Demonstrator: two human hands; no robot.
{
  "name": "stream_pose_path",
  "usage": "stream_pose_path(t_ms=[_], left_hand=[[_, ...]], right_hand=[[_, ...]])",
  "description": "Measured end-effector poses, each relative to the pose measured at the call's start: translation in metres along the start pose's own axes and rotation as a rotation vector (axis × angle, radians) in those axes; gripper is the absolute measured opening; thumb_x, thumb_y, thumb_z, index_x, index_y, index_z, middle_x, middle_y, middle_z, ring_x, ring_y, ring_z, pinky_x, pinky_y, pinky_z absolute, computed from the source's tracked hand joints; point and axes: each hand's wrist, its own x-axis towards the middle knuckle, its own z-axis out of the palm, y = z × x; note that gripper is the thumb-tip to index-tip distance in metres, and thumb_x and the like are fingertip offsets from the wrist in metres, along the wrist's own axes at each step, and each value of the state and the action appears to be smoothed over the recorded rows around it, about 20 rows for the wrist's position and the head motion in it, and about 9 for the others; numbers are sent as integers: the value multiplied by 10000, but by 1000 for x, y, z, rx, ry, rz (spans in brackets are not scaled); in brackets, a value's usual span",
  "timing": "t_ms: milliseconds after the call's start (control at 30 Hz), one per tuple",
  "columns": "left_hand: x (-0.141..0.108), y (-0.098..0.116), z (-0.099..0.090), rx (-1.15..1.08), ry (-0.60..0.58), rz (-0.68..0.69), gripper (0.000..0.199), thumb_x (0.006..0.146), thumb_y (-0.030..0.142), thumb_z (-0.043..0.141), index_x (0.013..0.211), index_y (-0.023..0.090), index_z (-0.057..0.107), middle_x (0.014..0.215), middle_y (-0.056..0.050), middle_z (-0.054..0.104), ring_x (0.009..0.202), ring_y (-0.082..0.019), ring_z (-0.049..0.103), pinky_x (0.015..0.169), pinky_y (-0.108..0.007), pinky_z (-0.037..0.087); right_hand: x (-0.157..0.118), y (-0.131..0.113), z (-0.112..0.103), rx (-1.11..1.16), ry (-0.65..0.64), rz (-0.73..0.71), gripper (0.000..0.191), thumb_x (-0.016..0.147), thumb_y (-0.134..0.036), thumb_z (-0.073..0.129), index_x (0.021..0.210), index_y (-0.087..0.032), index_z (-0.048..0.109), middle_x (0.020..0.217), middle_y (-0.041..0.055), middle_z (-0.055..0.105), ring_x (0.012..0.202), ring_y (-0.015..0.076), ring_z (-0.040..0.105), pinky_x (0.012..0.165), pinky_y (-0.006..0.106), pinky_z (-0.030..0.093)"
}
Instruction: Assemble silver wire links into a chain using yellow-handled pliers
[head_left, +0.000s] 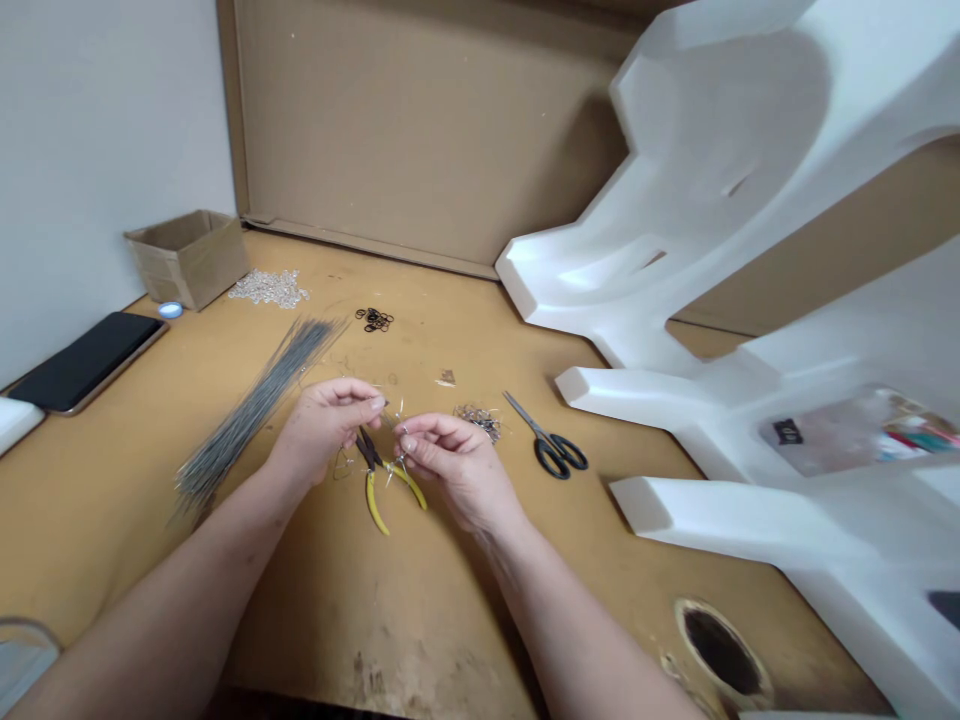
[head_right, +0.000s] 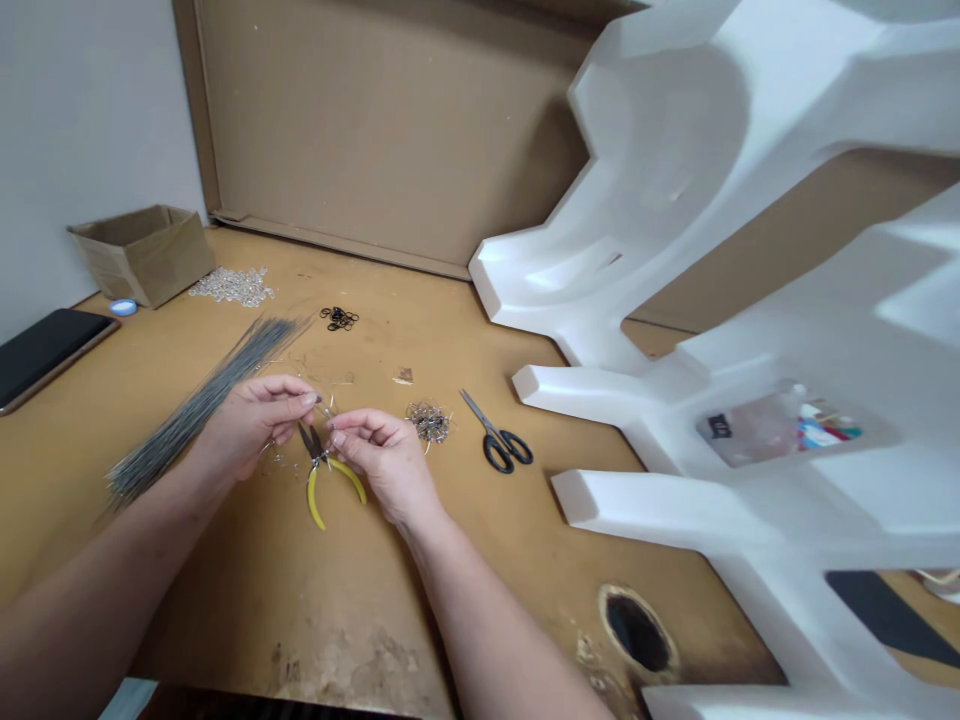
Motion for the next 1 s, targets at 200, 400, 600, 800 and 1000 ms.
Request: stream_pose_path(t_ms=[200,400,600,800,1000], left_hand=[[-2,0,1,95,31,66,119,572,258,659,599,148,623,485,26,566,379,-43,374,389,-187,268],[-4,3,4,197,85,139,71,567,227,639,559,160,616,492,26,559,471,-86,472,477,-204,367],[-7,7,7,294,133,229,63,575,214,611,543,159,609,497,24,555,506,-104,483,510,-215,389],[-8,6,7,354,126,260,83,598,197,583,524,161,598,494,29,537,496,-100,462,504,-211,370],[-8,5,7,376,152,282,78,598,195,581,528,165,598,497,31,534,495,-100,454,496,-207,358]], right_hand=[[-3,0,2,-292,110,-177,61,597,-240,685,627,-198,653,547,-21,580,490,93,472,485,234,374],[-4,-2,-1,-570,129,-226,76,661,-237,592,606,-188,576,512,-26,504,475,94,415,453,228,341],[-6,-7,-2,-591,110,-183,132,683,-277,578,602,-185,527,523,-26,482,488,96,405,455,224,322],[-5,-9,-2,-318,7,-27,190,642,-327,652,618,-172,544,553,-11,561,486,84,437,481,218,328],[-2,-9,-2,-76,-21,80,265,562,-349,736,594,-159,554,575,-3,587,464,61,417,452,199,300]])
